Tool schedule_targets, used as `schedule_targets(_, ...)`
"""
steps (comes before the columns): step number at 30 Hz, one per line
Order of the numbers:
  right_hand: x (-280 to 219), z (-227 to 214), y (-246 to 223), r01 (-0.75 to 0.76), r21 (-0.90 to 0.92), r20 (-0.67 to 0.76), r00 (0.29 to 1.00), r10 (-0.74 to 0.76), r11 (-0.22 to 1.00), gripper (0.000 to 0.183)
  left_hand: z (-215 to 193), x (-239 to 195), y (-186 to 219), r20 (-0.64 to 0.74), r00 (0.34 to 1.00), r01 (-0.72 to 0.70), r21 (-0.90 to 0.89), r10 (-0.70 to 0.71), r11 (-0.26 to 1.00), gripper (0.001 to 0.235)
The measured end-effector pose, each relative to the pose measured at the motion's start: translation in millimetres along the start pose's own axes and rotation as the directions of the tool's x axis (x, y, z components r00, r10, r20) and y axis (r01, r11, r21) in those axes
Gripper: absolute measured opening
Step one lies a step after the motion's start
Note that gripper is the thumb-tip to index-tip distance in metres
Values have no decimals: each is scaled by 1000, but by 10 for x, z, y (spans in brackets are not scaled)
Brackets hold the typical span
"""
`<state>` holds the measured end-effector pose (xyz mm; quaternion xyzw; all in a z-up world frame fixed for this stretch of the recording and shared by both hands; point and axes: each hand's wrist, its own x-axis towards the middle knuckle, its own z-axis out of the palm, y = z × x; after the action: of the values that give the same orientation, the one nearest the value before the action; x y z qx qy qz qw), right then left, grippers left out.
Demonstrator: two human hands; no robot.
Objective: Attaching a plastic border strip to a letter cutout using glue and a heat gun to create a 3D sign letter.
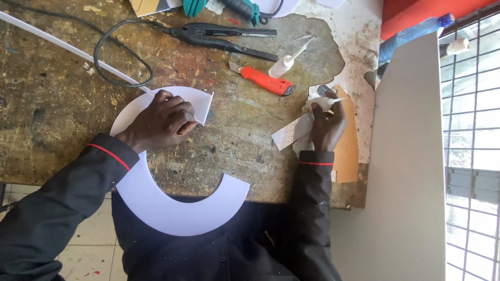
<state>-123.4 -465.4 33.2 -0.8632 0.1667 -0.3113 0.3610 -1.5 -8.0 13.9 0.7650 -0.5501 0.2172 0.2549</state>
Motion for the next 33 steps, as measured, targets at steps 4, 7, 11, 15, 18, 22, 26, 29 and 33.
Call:
schedule_targets(4, 5, 19, 88, -116, -31, 24, 993, 117, 993, 47, 35, -46, -25, 33, 999, 15, -25, -14, 1000, 36)
schedule_targets(7, 8, 94, 197, -116, -69, -31, 993, 114, 991, 55, 22, -26, -21, 31, 1000, 7, -8, -7, 1000, 37)
schedule_targets(11, -19, 158, 250, -106, -71, -71, 992, 101, 992, 67, -2, -6, -11, 39, 999, 16, -10, -16, 1000, 38)
schedule_targets(15, -65, 141, 2, -95, -14, -74, 993, 93, 995, 80, -8, -3, 4, 45, 998, 36, -23, -35, 999, 39)
schedule_targets(18, -119, 205, 422, 6, 58, -140, 990, 2, 998, 99, -38, 16, 18, 46, 998, 42, -28, -41, 999, 39)
schedule_targets(22, -168, 121, 123, 37, 30, -192, 981, -30, 999, 98, -23, 8, 3, 39, 999, 29, -25, -28, 999, 39)
schedule_targets(26, -189, 148, 75, 67, -57, -423, 902, -85, 996, 83, -16, 16, 12, 32, 999, 37, -27, -36, 999, 40)
schedule_targets(29, -212, 206, -102, 165, -198, -533, 809, -247, 966, 35, -32, 42, 29, 34, 998, 51, -42, -49, 998, 40)
schedule_targets(33, -324, 466, -366, 293, -101, -277, 910, -310, 951, 26, -44, 39, 26, 41, 998, 50, -63, -47, 997, 42)
